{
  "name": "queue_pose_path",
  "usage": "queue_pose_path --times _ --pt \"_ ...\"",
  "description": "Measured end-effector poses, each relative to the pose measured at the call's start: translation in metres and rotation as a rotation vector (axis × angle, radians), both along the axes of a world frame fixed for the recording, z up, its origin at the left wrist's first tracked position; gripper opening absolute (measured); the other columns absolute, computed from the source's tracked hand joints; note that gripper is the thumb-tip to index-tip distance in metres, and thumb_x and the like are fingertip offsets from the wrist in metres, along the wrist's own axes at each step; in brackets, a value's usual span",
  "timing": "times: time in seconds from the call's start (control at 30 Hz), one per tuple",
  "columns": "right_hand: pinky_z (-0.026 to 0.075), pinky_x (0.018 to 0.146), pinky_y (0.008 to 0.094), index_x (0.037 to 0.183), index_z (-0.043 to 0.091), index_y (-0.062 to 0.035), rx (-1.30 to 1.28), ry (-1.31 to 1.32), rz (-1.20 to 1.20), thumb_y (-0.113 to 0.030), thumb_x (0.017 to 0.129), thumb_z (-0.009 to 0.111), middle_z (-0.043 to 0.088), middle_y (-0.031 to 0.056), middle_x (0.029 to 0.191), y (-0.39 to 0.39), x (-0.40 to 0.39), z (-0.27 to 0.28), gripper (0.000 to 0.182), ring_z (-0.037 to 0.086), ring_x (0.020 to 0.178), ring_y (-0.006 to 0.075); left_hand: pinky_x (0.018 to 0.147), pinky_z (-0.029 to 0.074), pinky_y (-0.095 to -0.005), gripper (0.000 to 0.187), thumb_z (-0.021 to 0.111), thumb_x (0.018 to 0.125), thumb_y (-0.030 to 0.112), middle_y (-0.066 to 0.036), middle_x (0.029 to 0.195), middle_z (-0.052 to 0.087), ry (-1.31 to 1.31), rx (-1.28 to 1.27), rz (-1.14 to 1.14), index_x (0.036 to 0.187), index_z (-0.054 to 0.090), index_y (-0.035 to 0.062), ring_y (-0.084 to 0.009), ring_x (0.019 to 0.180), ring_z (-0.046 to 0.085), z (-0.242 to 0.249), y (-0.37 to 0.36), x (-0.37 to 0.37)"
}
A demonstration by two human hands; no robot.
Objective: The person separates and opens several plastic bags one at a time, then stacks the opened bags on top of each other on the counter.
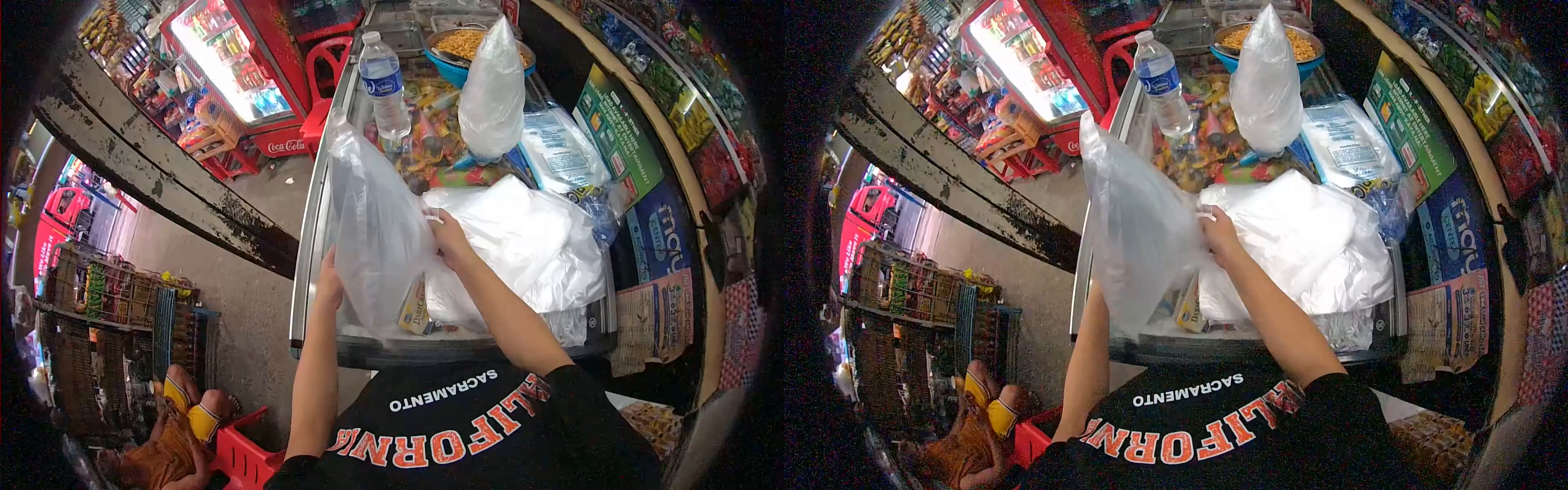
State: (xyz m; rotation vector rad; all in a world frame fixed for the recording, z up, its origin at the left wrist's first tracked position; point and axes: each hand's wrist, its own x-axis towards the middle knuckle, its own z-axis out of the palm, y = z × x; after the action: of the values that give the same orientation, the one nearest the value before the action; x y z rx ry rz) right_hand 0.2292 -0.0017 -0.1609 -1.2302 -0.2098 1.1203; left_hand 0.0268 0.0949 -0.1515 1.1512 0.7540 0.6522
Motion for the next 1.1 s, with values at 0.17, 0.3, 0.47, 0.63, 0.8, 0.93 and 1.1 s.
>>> queue_pose_path --times 0.17,0.3,0.47,0.63,0.8,0.93,1.1 --pt "0.038 0.041 0.0256 0.085 0.052 -0.0062 -0.186 -0.404 -0.106 -0.015 0.067 0.060 0.054 0.0040 0.064 0.017 0.007 -0.013 0.021 0.050 0.052 0.0124 0.063 0.043 -0.0264 0.029 0.054 0.072 0.013 -0.009 0.090 0.056 0.165 0.505 -0.123 0.096 0.051 -0.0024 -0.0144 0.073 0.053 -0.014 0.027 0.011" --pt "0.041 0.050 0.0291 0.077 0.053 -0.0019 -0.240 -0.815 -0.047 -0.029 0.058 0.068 0.055 0.0080 0.063 0.005 0.038 0.019 0.036 0.053 0.057 0.0174 0.068 0.042 -0.0251 0.030 0.052 0.076 0.017 -0.007 0.092 0.055 0.359 0.739 -0.016 0.100 0.051 -0.0021 -0.0130 0.075 0.052 0.048 0.052 0.012" --pt "0.042 0.059 0.0331 0.072 0.053 -0.0019 -0.264 -1.303 -0.154 -0.043 0.054 0.069 0.057 0.0122 0.067 -0.002 0.042 0.119 0.048 0.056 0.066 0.0275 0.088 0.025 -0.0357 0.054 0.043 0.078 0.045 -0.008 0.109 0.050 0.044 0.635 0.073 0.116 0.041 0.0071 -0.0145 0.100 0.046 0.180 0.019 0.024" --pt "0.038 0.082 0.0343 0.118 0.033 -0.0014 0.529 -0.840 0.049 -0.037 0.050 0.074 0.042 0.0170 0.114 0.003 0.022 0.177 0.087 0.045 0.102 0.0274 0.082 0.036 -0.0294 0.053 0.057 0.074 0.027 -0.011 0.105 0.047 -0.236 0.758 -0.014 0.117 0.037 0.0028 -0.0180 0.097 0.046 0.206 -0.017 0.048" --pt "0.024 0.095 0.0353 0.128 0.015 -0.0031 0.734 -1.161 0.373 -0.027 0.048 0.075 0.029 0.0157 0.125 0.006 -0.012 0.146 0.103 0.031 0.115 0.0273 0.083 0.037 -0.0363 0.073 0.068 0.060 0.028 -0.017 0.107 0.043 0.066 1.359 0.185 0.121 0.033 0.0088 -0.0287 0.099 0.044 0.156 -0.026 0.079" --pt "0.021 0.096 0.0343 0.127 0.019 -0.0030 0.568 -0.858 0.395 -0.023 0.046 0.072 0.033 0.0169 0.122 0.016 -0.010 0.073 0.099 0.028 0.116 0.0264 0.082 0.036 -0.0421 0.084 0.072 0.053 0.026 -0.022 0.118 0.028 0.078 1.337 0.376 0.124 0.027 0.0181 -0.0378 0.105 0.036 0.110 -0.029 0.080" --pt "0.026 0.094 0.0328 0.123 0.025 -0.0010 0.459 -1.035 0.328 -0.020 0.049 0.070 0.040 0.0175 0.117 0.018 -0.018 0.052 0.089 0.036 0.111 0.0271 0.087 0.030 -0.0456 0.101 0.072 0.055 0.032 -0.027 0.118 0.027 0.209 1.108 0.481 0.125 0.008 -0.0001 -0.0401 0.109 0.030 0.026 -0.046 0.077"
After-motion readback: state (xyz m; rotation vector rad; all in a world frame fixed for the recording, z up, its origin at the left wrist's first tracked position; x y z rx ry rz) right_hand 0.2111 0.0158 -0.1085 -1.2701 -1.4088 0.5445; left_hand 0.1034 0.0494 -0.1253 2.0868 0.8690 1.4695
